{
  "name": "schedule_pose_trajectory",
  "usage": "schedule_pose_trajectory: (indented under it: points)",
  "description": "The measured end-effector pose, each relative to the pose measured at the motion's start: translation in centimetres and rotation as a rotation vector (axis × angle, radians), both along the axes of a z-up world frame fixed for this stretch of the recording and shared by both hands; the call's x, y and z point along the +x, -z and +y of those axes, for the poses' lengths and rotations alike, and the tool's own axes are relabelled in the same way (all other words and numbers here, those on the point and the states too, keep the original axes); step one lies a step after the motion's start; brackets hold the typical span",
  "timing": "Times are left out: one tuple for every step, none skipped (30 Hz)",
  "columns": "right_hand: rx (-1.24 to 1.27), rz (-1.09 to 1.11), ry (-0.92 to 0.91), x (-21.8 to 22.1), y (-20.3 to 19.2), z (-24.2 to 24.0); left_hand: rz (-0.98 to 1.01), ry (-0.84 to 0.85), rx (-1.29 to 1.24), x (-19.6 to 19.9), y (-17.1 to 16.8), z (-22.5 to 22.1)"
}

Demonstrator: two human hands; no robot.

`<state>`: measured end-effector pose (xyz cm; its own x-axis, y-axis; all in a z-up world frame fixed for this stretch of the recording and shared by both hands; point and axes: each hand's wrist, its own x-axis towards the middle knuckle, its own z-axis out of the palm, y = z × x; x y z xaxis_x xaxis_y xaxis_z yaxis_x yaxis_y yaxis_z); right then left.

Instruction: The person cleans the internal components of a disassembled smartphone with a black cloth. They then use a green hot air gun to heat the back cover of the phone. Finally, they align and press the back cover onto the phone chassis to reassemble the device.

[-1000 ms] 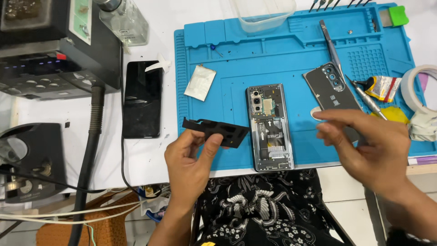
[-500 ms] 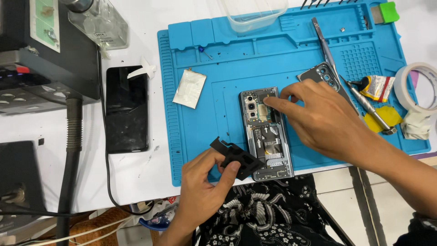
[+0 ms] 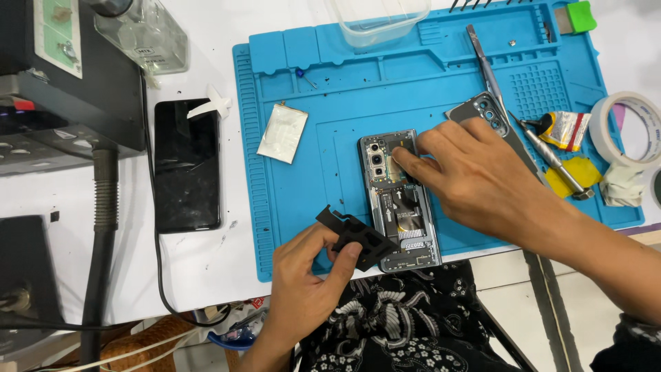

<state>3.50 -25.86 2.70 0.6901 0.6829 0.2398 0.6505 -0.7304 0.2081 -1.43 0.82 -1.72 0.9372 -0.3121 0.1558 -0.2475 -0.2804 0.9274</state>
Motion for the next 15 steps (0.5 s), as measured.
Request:
schedule_pose_trajectory:
  points:
    - [0.002,-0.005,0.002,0.2,0.0,-0.4,-0.005,0.002,0.002,0.0,0.1,0.0]
    - [0.044,0.060,-0.009,0.4,-0.1,-0.7,-0.007,0.000,0.000,0.0,0.1,0.0]
    - [0.087,0.125,-0.020,0.7,-0.1,-1.0,-0.010,-0.002,-0.001,0.0,0.2,0.0]
    - [0.089,0.117,-0.023,0.7,0.0,-1.1,-0.018,-0.004,0.001,0.0,0.1,0.0]
    - [0.089,0.122,-0.022,0.8,0.2,-1.2,-0.002,-0.002,-0.004,0.0,0.1,0.0]
    - [0.089,0.134,-0.021,0.7,0.4,-1.4,0.019,0.001,-0.010,-0.1,0.1,0.0]
    - [0.091,0.132,-0.024,0.7,0.6,-1.3,0.017,-0.002,-0.008,-0.1,0.1,0.0]
    - [0.083,0.117,-0.014,0.5,0.9,-1.2,0.014,-0.004,-0.005,0.0,0.1,0.0]
    - [0.076,0.101,-0.003,0.4,1.1,-1.2,0.011,-0.005,-0.003,0.0,0.0,-0.1]
    - [0.079,0.100,-0.003,0.3,0.8,-1.0,0.010,-0.004,0.000,0.1,-0.1,-0.1]
    - [0.063,0.078,-0.004,0.1,0.5,-0.8,0.005,0.004,-0.015,0.1,-0.3,-0.2]
    - [0.046,0.055,-0.006,0.0,0.2,-0.7,-0.001,0.013,-0.031,0.2,-0.4,-0.2]
    - [0.047,0.054,-0.005,-0.4,-0.3,-0.7,-0.002,0.013,-0.029,0.2,-0.3,-0.3]
    - [0.116,0.064,-0.012,-0.6,-0.9,-0.7,0.042,0.018,-0.039,0.3,-0.1,-0.3]
    - [0.186,0.074,-0.018,-0.8,-1.4,-0.7,0.086,0.023,-0.050,0.5,0.0,-0.3]
